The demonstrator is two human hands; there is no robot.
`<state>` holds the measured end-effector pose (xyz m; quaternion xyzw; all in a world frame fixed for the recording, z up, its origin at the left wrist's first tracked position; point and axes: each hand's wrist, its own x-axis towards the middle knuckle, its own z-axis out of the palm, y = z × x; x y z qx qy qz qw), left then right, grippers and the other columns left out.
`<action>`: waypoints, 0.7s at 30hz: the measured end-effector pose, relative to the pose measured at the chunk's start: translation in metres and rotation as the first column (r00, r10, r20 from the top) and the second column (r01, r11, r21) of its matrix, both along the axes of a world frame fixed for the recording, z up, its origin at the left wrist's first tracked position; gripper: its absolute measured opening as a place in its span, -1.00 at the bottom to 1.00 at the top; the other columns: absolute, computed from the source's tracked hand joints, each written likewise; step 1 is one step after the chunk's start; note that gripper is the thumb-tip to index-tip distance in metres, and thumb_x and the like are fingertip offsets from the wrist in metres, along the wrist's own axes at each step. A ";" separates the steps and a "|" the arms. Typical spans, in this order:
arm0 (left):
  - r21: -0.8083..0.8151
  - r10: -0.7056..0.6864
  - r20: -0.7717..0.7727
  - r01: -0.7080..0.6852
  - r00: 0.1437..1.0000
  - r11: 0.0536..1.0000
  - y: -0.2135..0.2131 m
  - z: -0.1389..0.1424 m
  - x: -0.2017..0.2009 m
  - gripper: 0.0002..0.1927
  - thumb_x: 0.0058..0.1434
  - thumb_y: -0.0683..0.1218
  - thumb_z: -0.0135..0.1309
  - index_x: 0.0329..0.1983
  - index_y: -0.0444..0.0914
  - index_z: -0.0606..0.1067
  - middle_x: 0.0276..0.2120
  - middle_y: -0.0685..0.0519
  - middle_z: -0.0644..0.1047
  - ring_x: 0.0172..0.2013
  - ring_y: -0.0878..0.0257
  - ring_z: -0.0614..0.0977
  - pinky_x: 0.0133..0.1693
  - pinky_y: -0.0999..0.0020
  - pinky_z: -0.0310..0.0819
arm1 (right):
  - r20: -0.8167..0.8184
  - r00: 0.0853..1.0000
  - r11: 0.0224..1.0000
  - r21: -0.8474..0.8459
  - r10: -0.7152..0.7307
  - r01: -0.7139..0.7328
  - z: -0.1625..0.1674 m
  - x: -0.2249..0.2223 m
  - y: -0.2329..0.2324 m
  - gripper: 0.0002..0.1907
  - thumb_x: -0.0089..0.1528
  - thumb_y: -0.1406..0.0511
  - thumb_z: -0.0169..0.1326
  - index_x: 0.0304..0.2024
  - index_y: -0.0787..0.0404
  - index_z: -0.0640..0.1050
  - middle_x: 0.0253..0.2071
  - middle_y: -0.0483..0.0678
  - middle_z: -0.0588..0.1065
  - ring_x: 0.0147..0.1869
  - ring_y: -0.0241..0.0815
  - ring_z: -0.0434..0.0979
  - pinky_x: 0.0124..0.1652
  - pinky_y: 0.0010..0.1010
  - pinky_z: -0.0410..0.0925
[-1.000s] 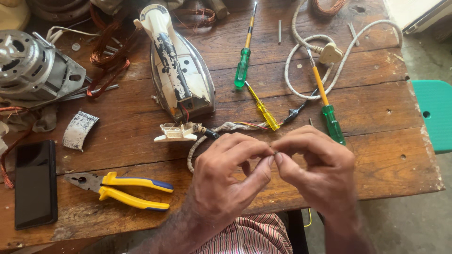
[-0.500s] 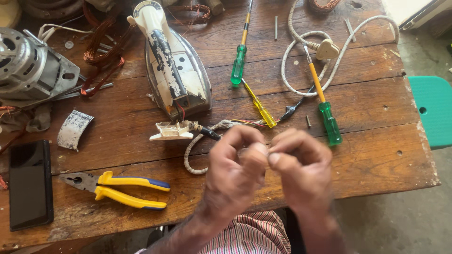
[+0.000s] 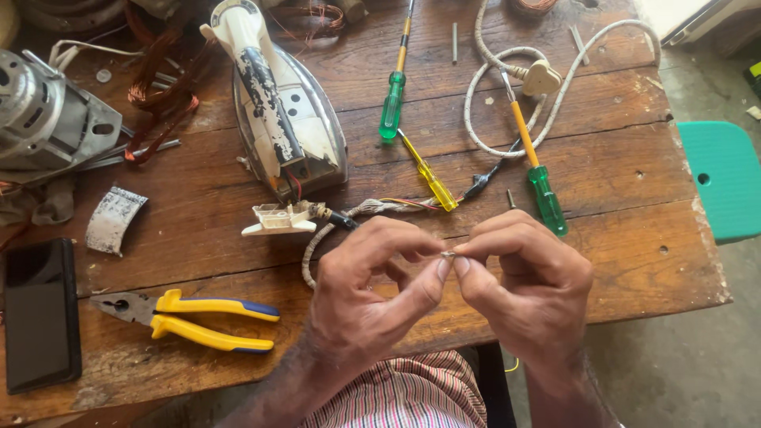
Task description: The person uses a screwdriver to pry open the casing of a disassembled electric iron, removes a plastic internal component, and manipulates the exposed wires. The person then handles a small metal screw and continues to adjust the internal parts of the iron.
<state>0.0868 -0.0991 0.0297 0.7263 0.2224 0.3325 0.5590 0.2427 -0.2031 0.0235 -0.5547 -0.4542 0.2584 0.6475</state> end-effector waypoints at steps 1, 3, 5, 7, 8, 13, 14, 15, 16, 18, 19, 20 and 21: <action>-0.014 -0.007 -0.004 0.007 1.000 1.000 0.002 0.002 -0.001 -0.82 0.30 -0.16 0.20 -0.06 -0.31 0.59 -0.17 0.01 0.60 -0.20 0.34 0.70 -0.31 0.54 0.71 | -0.011 1.000 1.000 -0.011 0.006 -0.006 0.001 0.000 0.000 -0.84 0.19 0.63 0.13 -0.18 0.46 0.56 -0.15 0.06 0.50 -0.07 -0.29 0.51 -0.09 -0.57 0.39; 0.004 -0.023 -0.018 0.023 1.000 1.000 0.004 0.005 -0.003 -0.83 0.30 -0.16 0.20 -0.08 -0.30 0.60 -0.19 0.01 0.61 -0.21 0.35 0.70 -0.32 0.55 0.71 | -0.028 0.999 1.000 -0.011 0.017 -0.018 0.000 0.002 0.000 -0.84 0.19 0.63 0.12 -0.18 0.46 0.56 -0.15 0.05 0.50 -0.06 -0.29 0.51 -0.08 -0.56 0.40; 0.061 -0.039 -0.034 0.041 0.999 0.997 0.005 0.007 -0.003 -0.86 0.28 -0.17 0.23 -0.11 -0.29 0.61 -0.19 0.01 0.64 -0.22 0.35 0.70 -0.35 0.55 0.68 | -0.037 0.999 1.000 0.002 0.029 -0.029 -0.002 0.004 0.001 -0.84 0.20 0.62 0.11 -0.16 0.45 0.56 -0.14 0.02 0.50 -0.05 -0.31 0.52 -0.07 -0.56 0.42; 0.135 0.026 -0.036 -0.021 0.999 0.991 0.002 0.009 -0.001 -0.85 0.21 -0.20 0.25 -0.15 -0.29 0.61 -0.19 0.00 0.62 -0.25 0.36 0.69 -0.41 0.56 0.65 | -0.078 0.997 0.999 -0.049 0.003 -0.007 -0.005 0.005 0.002 -0.87 0.21 0.61 0.12 -0.19 0.45 0.58 -0.18 0.01 0.52 -0.18 -0.38 0.47 -0.24 -0.63 0.35; 0.172 0.060 -0.035 -0.053 0.998 0.984 -0.001 0.009 -0.001 -0.84 0.18 -0.21 0.26 -0.17 -0.29 0.61 -0.19 -0.01 0.62 -0.27 0.36 0.68 -0.45 0.56 0.63 | -0.099 0.995 0.997 -0.076 -0.009 0.002 -0.006 0.005 0.002 -0.88 0.22 0.61 0.13 -0.20 0.45 0.59 -0.20 0.00 0.53 -0.25 -0.42 0.45 -0.33 -0.66 0.31; 0.275 0.179 -0.005 -0.171 0.984 0.946 -0.013 0.004 0.003 -0.80 0.16 -0.22 0.32 -0.15 -0.27 0.61 -0.19 0.01 0.61 -0.30 0.32 0.66 -0.40 0.50 0.62 | -0.144 0.989 0.990 -0.139 -0.027 0.007 -0.008 0.003 0.002 -0.87 0.20 0.59 0.12 -0.20 0.45 0.60 -0.21 -0.03 0.53 -0.20 -0.42 0.49 -0.27 -0.65 0.38; 0.316 0.187 -0.003 -0.177 0.982 0.932 -0.014 0.003 0.003 -0.79 0.16 -0.22 0.33 -0.14 -0.27 0.61 -0.19 0.01 0.61 -0.27 0.30 0.66 -0.37 0.48 0.62 | -0.141 0.990 0.989 -0.145 -0.030 0.009 -0.008 0.003 0.002 -0.87 0.19 0.59 0.13 -0.20 0.45 0.60 -0.21 -0.02 0.53 -0.19 -0.41 0.50 -0.27 -0.64 0.39; 0.380 0.199 0.010 -0.188 0.980 0.906 -0.014 0.001 0.003 -0.78 0.17 -0.22 0.33 -0.13 -0.27 0.60 -0.19 0.01 0.60 -0.24 0.26 0.66 -0.30 0.42 0.62 | -0.119 0.993 0.992 -0.127 -0.017 0.002 -0.007 0.003 0.002 -0.87 0.19 0.59 0.13 -0.19 0.45 0.59 -0.20 -0.02 0.53 -0.16 -0.40 0.50 -0.23 -0.63 0.39; 0.441 0.210 0.022 -0.198 0.978 0.876 -0.014 0.000 0.003 -0.77 0.17 -0.22 0.34 -0.12 -0.27 0.59 -0.19 0.02 0.59 -0.20 0.22 0.66 -0.23 0.36 0.62 | -0.097 0.995 0.994 -0.111 -0.005 -0.006 -0.007 0.003 0.002 -0.86 0.20 0.59 0.14 -0.19 0.46 0.58 -0.19 -0.01 0.53 -0.13 -0.38 0.51 -0.19 -0.63 0.40; 0.532 0.218 0.037 -0.204 0.975 0.822 -0.015 -0.001 0.004 -0.76 0.18 -0.21 0.35 -0.11 -0.28 0.57 -0.19 0.01 0.57 -0.16 0.16 0.65 -0.14 0.28 0.62 | -0.061 0.998 0.995 -0.096 0.010 -0.016 -0.007 0.003 0.001 -0.86 0.20 0.59 0.13 -0.17 0.46 0.57 -0.17 0.00 0.52 -0.10 -0.36 0.51 -0.14 -0.61 0.40; 0.563 0.217 0.034 -0.198 0.976 0.802 -0.015 -0.001 0.004 -0.76 0.18 -0.22 0.35 -0.12 -0.29 0.57 -0.19 0.01 0.56 -0.16 0.13 0.64 -0.13 0.26 0.62 | -0.052 0.999 0.995 -0.100 0.013 -0.018 -0.007 0.003 0.001 -0.86 0.20 0.59 0.13 -0.17 0.47 0.56 -0.17 0.00 0.51 -0.09 -0.35 0.50 -0.13 -0.61 0.40; 0.593 0.216 0.034 -0.194 0.976 0.781 -0.016 -0.001 0.004 -0.76 0.19 -0.22 0.36 -0.12 -0.31 0.56 -0.20 0.00 0.55 -0.16 0.11 0.63 -0.12 0.24 0.62 | -0.040 0.999 0.995 -0.103 0.016 -0.020 -0.007 0.002 0.000 -0.86 0.20 0.59 0.12 -0.17 0.47 0.55 -0.17 0.01 0.50 -0.09 -0.34 0.50 -0.12 -0.60 0.40; 0.613 0.213 0.039 -0.192 0.976 0.766 -0.016 -0.002 0.004 -0.76 0.19 -0.22 0.36 -0.13 -0.32 0.56 -0.19 -0.01 0.55 -0.16 0.10 0.63 -0.12 0.23 0.62 | -0.030 0.999 0.996 -0.088 0.019 -0.021 -0.007 0.002 0.000 -0.85 0.21 0.59 0.11 -0.16 0.47 0.54 -0.16 0.00 0.50 -0.08 -0.34 0.50 -0.11 -0.60 0.40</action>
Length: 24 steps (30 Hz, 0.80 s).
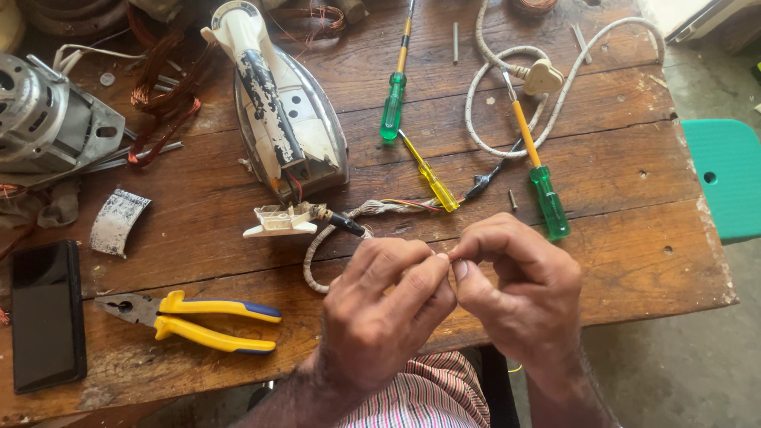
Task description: The person uses a screwdriver to pry open the casing of a disassembled electric iron, removes a plastic internal component, and manipulates the exposed wires. The person then handles a small metal screw and continues to adjust the internal parts of the iron.
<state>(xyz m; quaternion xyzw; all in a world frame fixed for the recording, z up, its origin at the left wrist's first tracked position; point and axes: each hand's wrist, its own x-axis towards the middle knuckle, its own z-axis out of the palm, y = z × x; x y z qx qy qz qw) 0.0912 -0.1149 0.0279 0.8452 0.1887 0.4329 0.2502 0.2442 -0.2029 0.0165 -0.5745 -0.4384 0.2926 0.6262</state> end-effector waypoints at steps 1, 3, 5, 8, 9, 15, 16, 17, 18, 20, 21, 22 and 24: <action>0.025 -0.001 -0.002 0.001 1.000 1.000 0.000 0.000 0.000 -0.75 0.18 -0.22 0.35 -0.13 -0.33 0.55 -0.19 -0.01 0.54 -0.15 0.09 0.62 -0.12 0.22 0.61 | 0.009 1.000 1.000 0.014 0.003 -0.003 -0.001 -0.002 0.000 -0.85 0.21 0.59 0.10 -0.16 0.47 0.54 -0.16 0.00 0.49 -0.07 -0.34 0.50 -0.09 -0.60 0.41; 0.045 -0.002 0.004 0.001 1.000 0.999 -0.001 -0.002 0.001 -0.75 0.19 -0.22 0.36 -0.13 -0.34 0.54 -0.18 -0.02 0.54 -0.15 0.08 0.62 -0.12 0.21 0.61 | 0.026 1.000 1.000 0.026 0.007 -0.008 -0.003 -0.002 -0.002 -0.84 0.21 0.59 0.09 -0.14 0.47 0.52 -0.14 -0.01 0.48 -0.06 -0.34 0.50 -0.07 -0.60 0.41; 0.050 0.008 0.018 -0.009 1.000 0.999 0.000 -0.005 0.002 -0.75 0.20 -0.21 0.36 -0.13 -0.34 0.53 -0.18 -0.01 0.54 -0.14 0.09 0.62 -0.12 0.21 0.61 | 0.041 0.999 0.999 0.034 0.021 -0.022 -0.006 -0.001 -0.002 -0.84 0.22 0.59 0.08 -0.14 0.46 0.52 -0.14 -0.03 0.47 -0.06 -0.35 0.49 -0.07 -0.59 0.42; 0.077 0.001 0.000 -0.001 1.000 0.997 -0.001 -0.008 -0.002 -0.72 0.16 -0.21 0.37 -0.13 -0.36 0.54 -0.19 -0.04 0.54 -0.14 0.04 0.62 -0.16 0.19 0.59 | -0.009 1.000 0.997 -0.080 0.006 -0.007 -0.013 0.002 -0.002 -0.90 0.23 0.56 0.11 -0.19 0.43 0.55 -0.21 -0.07 0.50 -0.17 -0.41 0.51 -0.21 -0.63 0.41; 0.054 0.040 0.030 -0.042 0.999 0.998 -0.002 -0.009 -0.004 -0.74 0.15 -0.22 0.35 -0.14 -0.34 0.53 -0.20 -0.03 0.54 -0.15 0.07 0.63 -0.14 0.20 0.61 | 0.019 0.999 0.987 -0.159 -0.029 0.032 -0.016 0.002 -0.001 -0.90 0.23 0.55 0.14 -0.19 0.43 0.58 -0.26 -0.06 0.50 -0.24 -0.40 0.47 -0.27 -0.62 0.36; -0.446 0.049 0.111 0.006 0.993 0.895 0.003 -0.014 -0.007 -0.83 0.19 -0.25 0.31 -0.17 -0.31 0.59 -0.20 0.00 0.61 -0.29 0.35 0.67 -0.31 0.49 0.68 | -0.105 0.994 0.964 -0.265 -0.029 0.000 -0.019 0.002 0.002 -0.84 0.19 0.51 0.20 -0.17 0.40 0.64 -0.26 -0.05 0.56 -0.20 -0.40 0.55 -0.23 -0.63 0.44; -0.478 0.029 0.124 0.035 0.992 0.878 0.004 -0.014 -0.008 -0.83 0.19 -0.26 0.29 -0.16 -0.32 0.59 -0.19 -0.01 0.61 -0.26 0.35 0.68 -0.30 0.51 0.69 | -0.087 0.996 0.974 -0.227 -0.010 -0.010 -0.018 0.001 0.003 -0.83 0.19 0.51 0.21 -0.15 0.40 0.63 -0.24 -0.05 0.57 -0.17 -0.40 0.57 -0.22 -0.63 0.45; -0.510 0.005 0.137 0.066 0.991 0.858 0.004 -0.014 -0.009 -0.82 0.19 -0.26 0.28 -0.15 -0.33 0.59 -0.18 -0.02 0.61 -0.22 0.34 0.69 -0.30 0.52 0.71 | -0.068 0.998 0.982 -0.190 0.003 -0.016 -0.016 -0.001 0.003 -0.83 0.19 0.51 0.21 -0.14 0.40 0.63 -0.21 -0.04 0.58 -0.15 -0.39 0.59 -0.20 -0.63 0.46; -0.509 0.002 0.129 0.065 0.992 0.858 0.003 -0.014 -0.008 -0.83 0.19 -0.25 0.29 -0.15 -0.33 0.59 -0.18 -0.02 0.61 -0.24 0.33 0.69 -0.31 0.52 0.70 | -0.066 0.998 0.984 -0.179 0.004 -0.016 -0.013 -0.002 0.001 -0.83 0.19 0.51 0.21 -0.14 0.41 0.63 -0.20 -0.03 0.58 -0.14 -0.38 0.59 -0.20 -0.62 0.47; -0.506 0.000 0.110 0.056 0.994 0.861 0.002 -0.012 -0.008 -0.83 0.19 -0.23 0.31 -0.16 -0.32 0.60 -0.19 -0.01 0.60 -0.26 0.33 0.70 -0.33 0.52 0.69 | -0.065 0.998 0.988 -0.155 0.012 -0.022 -0.009 -0.005 0.000 -0.83 0.21 0.51 0.21 -0.14 0.42 0.62 -0.17 -0.02 0.58 -0.12 -0.36 0.61 -0.19 -0.61 0.48; -0.485 -0.006 0.103 0.056 0.995 0.873 0.001 -0.011 -0.008 -0.82 0.18 -0.22 0.31 -0.16 -0.32 0.60 -0.19 -0.01 0.60 -0.25 0.31 0.69 -0.34 0.52 0.68 | -0.045 0.999 0.989 -0.145 0.000 -0.007 -0.008 -0.005 0.000 -0.85 0.21 0.51 0.21 -0.15 0.42 0.62 -0.17 -0.01 0.58 -0.13 -0.36 0.59 -0.20 -0.61 0.47; -0.463 -0.010 0.095 0.053 0.995 0.885 0.001 -0.010 -0.008 -0.81 0.18 -0.22 0.32 -0.17 -0.32 0.60 -0.19 -0.01 0.61 -0.25 0.30 0.68 -0.34 0.51 0.66 | -0.026 1.000 0.991 -0.135 -0.010 0.006 -0.006 -0.005 0.000 -0.87 0.22 0.52 0.21 -0.16 0.42 0.62 -0.17 0.00 0.57 -0.14 -0.35 0.58 -0.20 -0.61 0.46; -0.452 -0.019 0.073 0.050 0.997 0.890 0.001 -0.007 -0.009 -0.81 0.17 -0.21 0.32 -0.17 -0.31 0.60 -0.18 -0.01 0.61 -0.23 0.28 0.68 -0.35 0.51 0.64 | -0.007 1.000 0.994 -0.107 -0.001 0.001 -0.004 -0.005 -0.001 -0.88 0.22 0.53 0.20 -0.17 0.42 0.60 -0.17 0.01 0.57 -0.13 -0.34 0.57 -0.18 -0.60 0.45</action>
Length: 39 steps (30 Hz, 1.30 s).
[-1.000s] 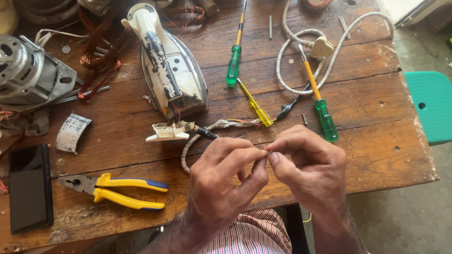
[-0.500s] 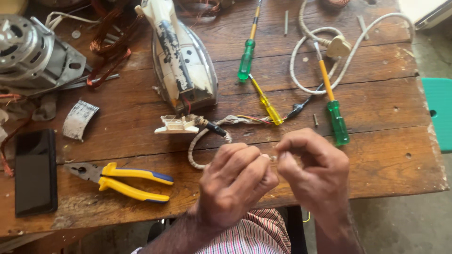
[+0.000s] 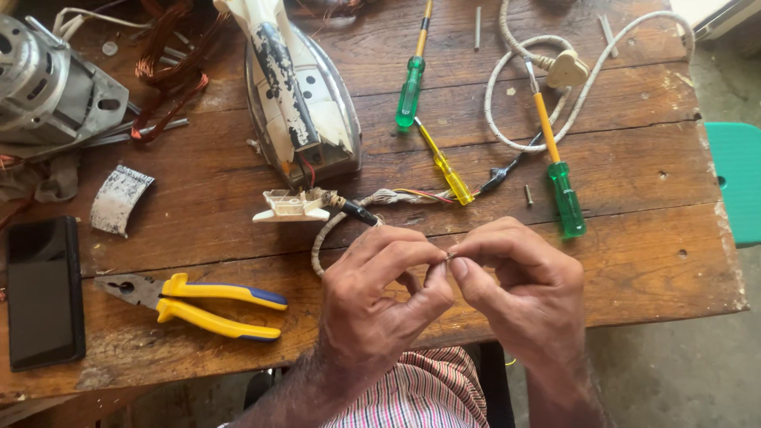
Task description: The person uses a screwdriver to pry open the casing of a disassembled electric iron, removes a plastic internal component, and manipulates the exposed wires. The person then handles a small metal screw and continues to adjust the internal parts of the iron.
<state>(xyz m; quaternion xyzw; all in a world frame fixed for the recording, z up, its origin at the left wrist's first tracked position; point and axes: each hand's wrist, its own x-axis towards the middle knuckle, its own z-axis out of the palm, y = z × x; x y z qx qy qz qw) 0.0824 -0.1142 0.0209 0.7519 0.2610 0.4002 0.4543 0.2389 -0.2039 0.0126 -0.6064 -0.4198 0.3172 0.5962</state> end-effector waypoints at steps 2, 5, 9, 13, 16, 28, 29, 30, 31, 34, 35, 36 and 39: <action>-0.016 -0.021 -0.021 0.021 1.000 1.000 0.001 0.003 -0.001 -0.82 0.19 -0.19 0.32 -0.17 -0.30 0.60 -0.19 0.00 0.62 -0.22 0.28 0.68 -0.35 0.51 0.64 | 0.009 1.000 0.999 0.041 0.029 -0.029 0.002 0.001 0.000 -0.87 0.21 0.54 0.19 -0.17 0.43 0.59 -0.16 0.02 0.56 -0.09 -0.32 0.56 -0.12 -0.58 0.45; -0.025 -0.037 -0.059 0.036 0.998 0.999 0.004 0.007 -0.003 -0.84 0.20 -0.19 0.28 -0.17 -0.28 0.60 -0.18 0.00 0.62 -0.20 0.29 0.69 -0.36 0.54 0.67 | 0.033 0.999 0.998 0.049 0.033 -0.034 0.004 0.001 -0.001 -0.86 0.18 0.58 0.18 -0.19 0.45 0.58 -0.16 0.04 0.54 -0.07 -0.28 0.55 -0.09 -0.54 0.44; -0.069 -0.078 -0.016 0.077 0.997 0.995 0.008 0.011 -0.008 -0.76 0.20 -0.16 0.29 -0.08 -0.30 0.61 -0.15 -0.02 0.62 -0.21 0.29 0.68 -0.35 0.52 0.65 | 0.151 0.988 0.999 0.041 0.014 -0.021 0.008 -0.001 -0.001 -0.84 0.14 0.60 0.19 -0.22 0.46 0.58 -0.20 0.04 0.55 -0.11 -0.26 0.58 -0.12 -0.54 0.46; -0.041 -0.103 -0.075 0.100 0.992 0.994 0.012 0.013 -0.011 -0.79 0.20 -0.17 0.30 -0.10 -0.29 0.64 -0.15 -0.02 0.63 -0.26 0.30 0.68 -0.36 0.52 0.64 | 0.156 0.988 0.999 0.034 0.025 -0.031 0.008 -0.002 0.000 -0.83 0.14 0.59 0.20 -0.21 0.46 0.58 -0.21 0.03 0.56 -0.13 -0.27 0.59 -0.15 -0.55 0.47; -0.054 -0.144 -0.073 0.140 0.987 0.989 0.016 0.015 -0.012 -0.80 0.21 -0.18 0.29 -0.10 -0.29 0.63 -0.15 -0.01 0.63 -0.21 0.30 0.69 -0.32 0.52 0.67 | 0.080 0.995 0.998 -0.001 0.059 -0.060 0.006 0.001 0.000 -0.84 0.14 0.58 0.20 -0.21 0.46 0.58 -0.21 0.03 0.55 -0.13 -0.27 0.58 -0.17 -0.54 0.46; -0.256 -0.356 -0.260 0.292 0.897 0.922 0.030 0.023 -0.018 -0.80 0.22 -0.07 0.18 -0.20 -0.31 0.59 -0.30 0.01 0.63 -0.27 0.24 0.71 -0.16 0.33 0.62 | 0.431 0.871 0.972 -0.129 0.235 -0.198 0.032 0.015 0.007 -0.78 0.04 0.47 0.30 -0.24 0.27 0.66 -0.28 -0.08 0.62 -0.25 -0.35 0.65 -0.27 -0.54 0.51; -0.296 -0.386 -0.271 0.305 0.882 0.905 0.031 0.023 -0.018 -0.79 0.23 -0.06 0.16 -0.19 -0.30 0.59 -0.30 0.01 0.63 -0.26 0.24 0.71 -0.15 0.33 0.63 | 0.516 0.820 0.968 -0.155 0.249 -0.197 0.037 0.016 0.008 -0.77 0.03 0.45 0.32 -0.25 0.24 0.67 -0.30 -0.10 0.63 -0.31 -0.38 0.66 -0.31 -0.55 0.53; -0.278 -0.393 -0.291 0.316 0.872 0.907 0.031 0.023 -0.017 -0.79 0.24 -0.06 0.16 -0.18 -0.30 0.59 -0.29 0.00 0.63 -0.26 0.23 0.71 -0.16 0.32 0.62 | 0.582 0.768 0.964 -0.150 0.267 -0.222 0.041 0.017 0.009 -0.77 0.01 0.44 0.33 -0.26 0.24 0.66 -0.29 -0.09 0.62 -0.29 -0.34 0.66 -0.30 -0.51 0.53; -0.261 -0.400 -0.309 0.328 0.863 0.908 0.032 0.023 -0.016 -0.80 0.25 -0.06 0.15 -0.18 -0.30 0.58 -0.29 0.00 0.63 -0.25 0.22 0.71 -0.16 0.31 0.61 | 0.644 0.711 0.958 -0.148 0.283 -0.247 0.045 0.019 0.010 -0.76 0.00 0.42 0.33 -0.26 0.23 0.66 -0.29 -0.08 0.61 -0.26 -0.30 0.65 -0.28 -0.47 0.52; -0.286 -0.411 -0.342 0.323 0.845 0.902 0.031 0.024 -0.014 -0.80 0.27 -0.07 0.12 -0.16 -0.29 0.56 -0.27 0.00 0.62 -0.25 0.23 0.69 -0.24 0.33 0.61 | 0.711 0.644 0.956 -0.152 0.282 -0.251 0.047 0.020 0.011 -0.79 0.02 0.42 0.32 -0.29 0.25 0.64 -0.30 -0.05 0.60 -0.25 -0.27 0.65 -0.27 -0.44 0.52; -0.307 -0.414 -0.349 0.314 0.841 0.898 0.030 0.025 -0.013 -0.80 0.27 -0.07 0.11 -0.15 -0.29 0.55 -0.27 0.00 0.61 -0.25 0.24 0.68 -0.28 0.34 0.62 | 0.716 0.642 0.958 -0.154 0.276 -0.240 0.046 0.020 0.010 -0.81 0.03 0.42 0.32 -0.30 0.25 0.63 -0.30 -0.05 0.60 -0.26 -0.28 0.65 -0.27 -0.44 0.52; -0.262 -0.390 -0.320 0.315 0.863 0.912 0.030 0.026 -0.012 -0.81 0.29 -0.08 0.12 -0.14 -0.29 0.55 -0.27 0.00 0.61 -0.24 0.24 0.68 -0.24 0.32 0.61 | 0.679 0.692 0.968 -0.136 0.246 -0.210 0.043 0.021 0.009 -0.82 0.05 0.43 0.29 -0.29 0.26 0.62 -0.29 -0.06 0.60 -0.26 -0.30 0.65 -0.27 -0.47 0.52; -0.229 -0.336 -0.235 0.284 0.912 0.931 0.027 0.028 -0.010 -0.82 0.31 -0.11 0.10 -0.12 -0.30 0.53 -0.28 0.00 0.59 -0.23 0.25 0.67 -0.23 0.32 0.61 | 0.441 0.884 0.984 -0.148 0.157 -0.101 0.026 0.023 0.006 -0.88 0.13 0.45 0.23 -0.26 0.30 0.61 -0.29 -0.08 0.57 -0.28 -0.34 0.58 -0.32 -0.55 0.46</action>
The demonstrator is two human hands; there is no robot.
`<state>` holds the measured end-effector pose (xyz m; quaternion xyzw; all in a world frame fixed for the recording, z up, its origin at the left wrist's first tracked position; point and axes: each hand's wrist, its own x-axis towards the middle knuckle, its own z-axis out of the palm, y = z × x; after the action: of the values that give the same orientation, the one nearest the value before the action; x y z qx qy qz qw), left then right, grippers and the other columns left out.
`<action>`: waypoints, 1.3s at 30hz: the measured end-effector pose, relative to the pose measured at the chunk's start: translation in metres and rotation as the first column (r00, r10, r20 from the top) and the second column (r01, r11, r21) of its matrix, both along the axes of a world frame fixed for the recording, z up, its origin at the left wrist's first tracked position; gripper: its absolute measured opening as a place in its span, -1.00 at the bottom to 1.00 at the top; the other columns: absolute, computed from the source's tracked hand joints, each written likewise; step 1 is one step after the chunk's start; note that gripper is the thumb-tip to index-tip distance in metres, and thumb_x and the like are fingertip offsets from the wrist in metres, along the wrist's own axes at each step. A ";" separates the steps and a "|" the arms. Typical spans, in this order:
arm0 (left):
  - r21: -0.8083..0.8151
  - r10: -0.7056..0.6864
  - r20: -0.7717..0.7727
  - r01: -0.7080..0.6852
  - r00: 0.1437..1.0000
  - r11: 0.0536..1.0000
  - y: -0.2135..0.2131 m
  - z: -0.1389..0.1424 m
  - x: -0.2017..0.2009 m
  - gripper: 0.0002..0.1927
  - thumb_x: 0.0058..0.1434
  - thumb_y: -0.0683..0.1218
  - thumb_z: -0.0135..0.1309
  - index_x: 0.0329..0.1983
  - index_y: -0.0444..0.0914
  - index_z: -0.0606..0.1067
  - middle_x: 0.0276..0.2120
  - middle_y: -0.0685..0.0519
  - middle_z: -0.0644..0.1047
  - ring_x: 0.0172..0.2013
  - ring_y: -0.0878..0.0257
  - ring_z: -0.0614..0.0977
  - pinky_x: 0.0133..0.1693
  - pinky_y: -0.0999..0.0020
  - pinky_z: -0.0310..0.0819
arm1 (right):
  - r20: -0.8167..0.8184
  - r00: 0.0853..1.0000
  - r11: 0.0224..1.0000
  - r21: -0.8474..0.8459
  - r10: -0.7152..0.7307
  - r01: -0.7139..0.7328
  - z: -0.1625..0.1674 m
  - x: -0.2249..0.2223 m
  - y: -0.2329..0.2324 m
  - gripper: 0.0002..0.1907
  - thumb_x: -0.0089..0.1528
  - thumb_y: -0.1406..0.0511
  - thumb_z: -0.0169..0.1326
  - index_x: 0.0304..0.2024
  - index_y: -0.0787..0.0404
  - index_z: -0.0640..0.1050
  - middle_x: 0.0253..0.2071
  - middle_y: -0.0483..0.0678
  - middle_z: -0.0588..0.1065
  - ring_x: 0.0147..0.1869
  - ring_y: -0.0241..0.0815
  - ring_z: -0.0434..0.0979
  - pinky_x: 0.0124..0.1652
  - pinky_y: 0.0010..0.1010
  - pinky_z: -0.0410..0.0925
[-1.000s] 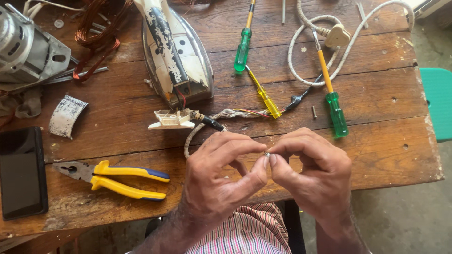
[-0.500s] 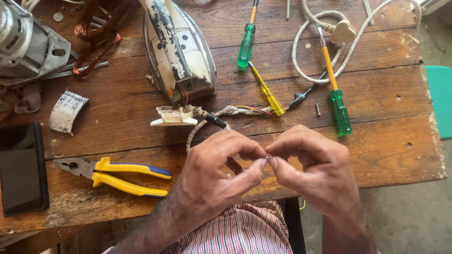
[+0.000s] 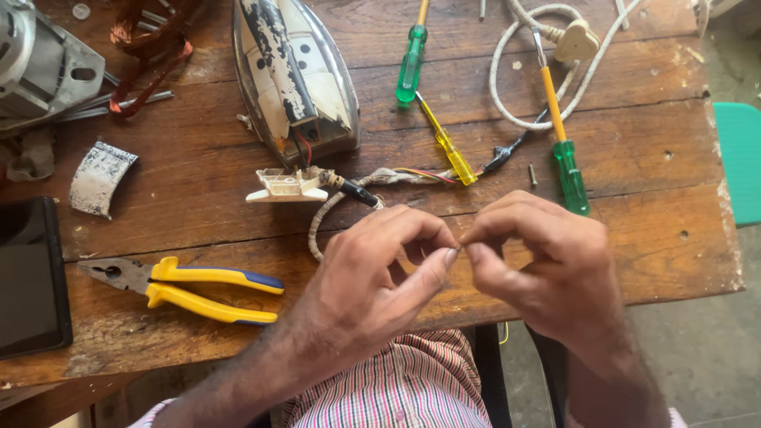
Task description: The person uses a screwdriver to pry open the casing of a disassembled electric iron, removes a plastic internal component, and manipulates the exposed wires. The person then handles a small metal screw and continues to adjust the internal parts of the iron.
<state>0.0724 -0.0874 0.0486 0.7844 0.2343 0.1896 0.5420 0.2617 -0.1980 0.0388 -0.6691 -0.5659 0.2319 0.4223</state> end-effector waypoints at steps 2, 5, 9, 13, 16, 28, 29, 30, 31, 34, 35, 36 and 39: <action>-0.130 0.051 -0.010 -0.052 0.999 0.990 -0.005 -0.002 0.003 -0.81 0.28 -0.10 0.08 -0.12 -0.30 0.52 -0.29 0.00 0.57 -0.26 0.27 0.67 -0.40 0.41 0.65 | -0.333 0.930 0.981 -0.160 -0.156 0.108 -0.016 -0.002 -0.005 -0.93 0.20 0.46 0.20 -0.26 0.34 0.62 -0.33 -0.06 0.53 -0.35 -0.35 0.42 -0.40 -0.56 0.30; -0.094 0.100 0.112 -0.089 0.989 0.992 -0.013 -0.012 0.006 -0.80 0.36 -0.10 0.09 -0.07 -0.33 0.49 -0.25 -0.01 0.54 -0.24 0.28 0.65 -0.31 0.45 0.59 | -0.873 0.487 0.998 0.053 0.033 0.026 -0.044 -0.003 -0.002 -0.91 0.29 0.46 0.13 -0.17 0.41 0.56 -0.26 -0.03 0.55 -0.27 -0.32 0.49 -0.26 -0.53 0.40; -0.552 0.195 0.209 -0.048 0.958 0.832 -0.022 -0.028 0.008 -0.76 0.37 -0.07 0.03 -0.06 -0.36 0.46 -0.25 0.05 0.55 -0.29 0.39 0.65 -0.32 0.52 0.64 | -0.957 0.289 0.999 -0.009 -0.023 0.047 -0.063 -0.015 -0.005 -0.91 0.28 0.47 0.13 -0.18 0.42 0.53 -0.28 0.00 0.52 -0.29 -0.26 0.50 -0.27 -0.48 0.42; -0.814 0.261 0.288 0.092 0.921 0.574 -0.024 -0.040 0.011 -0.74 0.44 -0.09 0.07 -0.01 -0.42 0.46 -0.30 0.00 0.52 -0.37 0.35 0.57 -0.31 0.49 0.51 | -0.709 0.702 0.993 0.009 -0.074 0.114 -0.053 -0.025 -0.014 -0.94 0.28 0.47 0.10 -0.21 0.40 0.54 -0.25 -0.04 0.54 -0.23 -0.36 0.54 -0.25 -0.56 0.45; -0.808 0.221 0.221 0.052 0.950 0.586 -0.033 -0.042 0.013 -0.74 0.41 -0.06 0.04 -0.05 -0.39 0.46 -0.30 0.05 0.52 -0.42 0.38 0.56 -0.38 0.48 0.52 | -0.479 0.866 0.979 0.056 -0.146 0.196 -0.040 -0.027 -0.016 -0.94 0.27 0.49 0.10 -0.20 0.39 0.53 -0.22 -0.07 0.50 -0.20 -0.42 0.47 -0.25 -0.63 0.36; -0.726 0.299 0.167 -0.088 0.940 0.682 -0.021 -0.023 0.014 -0.74 0.40 -0.06 0.03 -0.06 -0.39 0.46 -0.30 0.06 0.51 -0.47 0.40 0.53 -0.44 0.50 0.47 | -0.509 0.857 0.987 0.079 -0.083 0.143 -0.050 -0.028 -0.017 -0.94 0.25 0.51 0.12 -0.22 0.38 0.53 -0.21 -0.11 0.47 -0.21 -0.44 0.41 -0.28 -0.65 0.30; -0.724 0.352 0.186 -0.114 0.918 0.681 -0.017 -0.025 0.014 -0.74 0.42 -0.06 0.02 -0.07 -0.41 0.46 -0.30 0.06 0.51 -0.47 0.39 0.54 -0.43 0.50 0.47 | -0.559 0.826 0.991 0.051 -0.072 0.121 -0.051 -0.028 -0.016 -0.95 0.24 0.52 0.12 -0.24 0.39 0.53 -0.22 -0.10 0.47 -0.21 -0.44 0.41 -0.29 -0.65 0.30; -0.730 0.310 0.167 -0.094 0.936 0.677 -0.021 -0.026 0.013 -0.74 0.41 -0.07 0.02 -0.07 -0.40 0.46 -0.32 0.06 0.51 -0.47 0.40 0.54 -0.43 0.51 0.47 | -0.517 0.845 0.983 0.029 -0.139 0.180 -0.051 -0.026 -0.013 -0.95 0.25 0.52 0.12 -0.23 0.39 0.54 -0.24 -0.10 0.46 -0.23 -0.44 0.40 -0.30 -0.66 0.30; -0.739 0.269 0.152 -0.071 0.951 0.670 -0.028 -0.027 0.011 -0.75 0.40 -0.07 0.03 -0.06 -0.39 0.46 -0.33 0.07 0.50 -0.48 0.40 0.54 -0.44 0.51 0.48 | -0.468 0.859 0.971 0.009 -0.207 0.238 -0.051 -0.023 -0.011 -0.95 0.26 0.51 0.13 -0.21 0.39 0.55 -0.26 -0.10 0.46 -0.25 -0.45 0.39 -0.31 -0.66 0.29; -0.767 0.285 0.143 -0.076 0.948 0.637 -0.034 -0.038 0.011 -0.76 0.38 -0.08 0.03 -0.08 -0.38 0.46 -0.34 0.06 0.50 -0.50 0.40 0.54 -0.47 0.50 0.45 | -0.494 0.839 0.968 -0.016 -0.227 0.252 -0.046 -0.014 -0.008 -0.91 0.27 0.52 0.14 -0.16 0.41 0.59 -0.26 -0.07 0.50 -0.22 -0.40 0.46 -0.25 -0.63 0.35; -0.778 0.315 0.135 -0.096 0.940 0.621 -0.035 -0.042 0.009 -0.76 0.38 -0.08 0.03 -0.09 -0.39 0.46 -0.34 0.06 0.51 -0.51 0.39 0.54 -0.48 0.50 0.43 | -0.539 0.817 0.974 -0.025 -0.204 0.227 -0.044 -0.013 -0.008 -0.89 0.28 0.53 0.14 -0.14 0.43 0.60 -0.25 -0.04 0.52 -0.19 -0.37 0.50 -0.22 -0.62 0.39; -0.771 0.322 0.165 -0.082 0.932 0.631 -0.036 -0.044 0.009 -0.75 0.39 -0.07 0.04 -0.07 -0.39 0.45 -0.32 0.06 0.51 -0.48 0.39 0.53 -0.45 0.50 0.44 | -0.528 0.836 0.983 0.016 -0.149 0.185 -0.041 -0.013 -0.009 -0.83 0.23 0.52 0.14 -0.12 0.42 0.59 -0.23 -0.04 0.52 -0.16 -0.35 0.51 -0.18 -0.60 0.40; -0.758 0.317 0.206 -0.054 0.926 0.650 -0.032 -0.048 0.010 -0.74 0.41 -0.07 0.04 -0.05 -0.40 0.45 -0.29 0.06 0.51 -0.45 0.41 0.53 -0.41 0.51 0.46 | -0.439 0.898 0.991 0.104 -0.035 0.090 -0.032 -0.012 -0.009 -0.76 0.18 0.50 0.16 -0.08 0.40 0.59 -0.17 -0.02 0.55 -0.11 -0.30 0.56 -0.16 -0.57 0.43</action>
<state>0.0828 -0.1199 0.0002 0.4262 0.2796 0.2582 0.8207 0.2493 -0.2075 0.0065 -0.5910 -0.4483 0.3271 0.5854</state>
